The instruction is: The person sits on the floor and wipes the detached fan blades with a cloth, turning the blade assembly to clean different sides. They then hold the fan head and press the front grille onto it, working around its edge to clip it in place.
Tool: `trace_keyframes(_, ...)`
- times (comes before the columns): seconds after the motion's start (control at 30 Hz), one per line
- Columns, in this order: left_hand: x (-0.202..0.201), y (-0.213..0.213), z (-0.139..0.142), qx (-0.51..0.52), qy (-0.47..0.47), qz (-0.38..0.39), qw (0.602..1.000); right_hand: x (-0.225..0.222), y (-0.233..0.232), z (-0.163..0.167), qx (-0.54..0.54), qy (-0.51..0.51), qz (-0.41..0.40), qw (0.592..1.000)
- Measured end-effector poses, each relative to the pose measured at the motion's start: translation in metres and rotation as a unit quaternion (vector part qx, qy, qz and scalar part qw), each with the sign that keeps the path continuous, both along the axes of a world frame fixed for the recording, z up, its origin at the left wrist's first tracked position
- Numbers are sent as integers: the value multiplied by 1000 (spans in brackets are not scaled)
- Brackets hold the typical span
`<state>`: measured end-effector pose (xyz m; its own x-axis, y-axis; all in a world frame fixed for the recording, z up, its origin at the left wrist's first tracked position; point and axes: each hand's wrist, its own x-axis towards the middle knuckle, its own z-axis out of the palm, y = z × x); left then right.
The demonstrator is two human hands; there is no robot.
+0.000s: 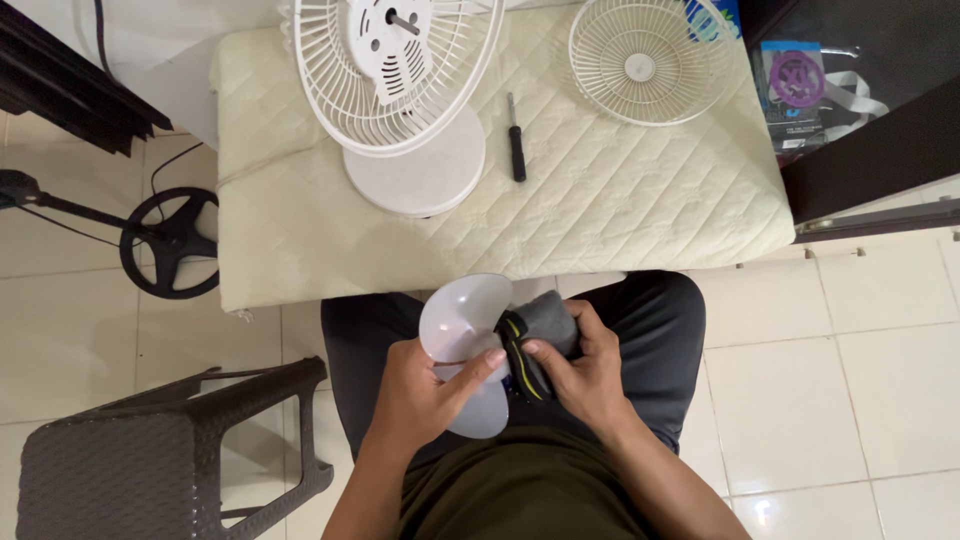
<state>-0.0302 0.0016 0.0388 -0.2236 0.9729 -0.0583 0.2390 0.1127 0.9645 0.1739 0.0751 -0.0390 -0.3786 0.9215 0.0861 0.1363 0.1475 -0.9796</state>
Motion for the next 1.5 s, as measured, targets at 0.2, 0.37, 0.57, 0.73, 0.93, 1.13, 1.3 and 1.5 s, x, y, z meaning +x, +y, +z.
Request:
trace_keyframes(0.2, 1, 1, -1, 10, -10, 3, 1000, 16, 4, -8, -106, 102, 27, 989)
trace_keyframes(0.37, 3, 0, -3, 4, -28, 19, 999, 13, 7, 6, -132, 123, 50, 982)
trace_keyframes(0.57, 8, 1, -5, 16, -24, 16, 999, 6, 5, 8, -41, 12, -9, 999)
trace_keyframes(0.73, 10, 1, -6, -26, -38, 19, 999, 18, 6, -11, -30, 3, -60, 998)
trace_keyframes(0.93, 12, -1, -12, 64, -66, 48, 995, 12, 2, -14, -97, 153, -54, 982)
trace_keyframes(1.13, 9, -1, -15, 54, -90, 115, 988, -14, -3, 17, -94, 108, -27, 989)
trace_keyframes(1.3, 8, 1, -14, 40, -113, 76, 990, -17, 4, 22, -10, -15, -59, 998)
trace_keyframes(1.5, 9, 0, -16, 43, -81, 42, 995, 3, 20, 7, 86, -102, -147, 980)
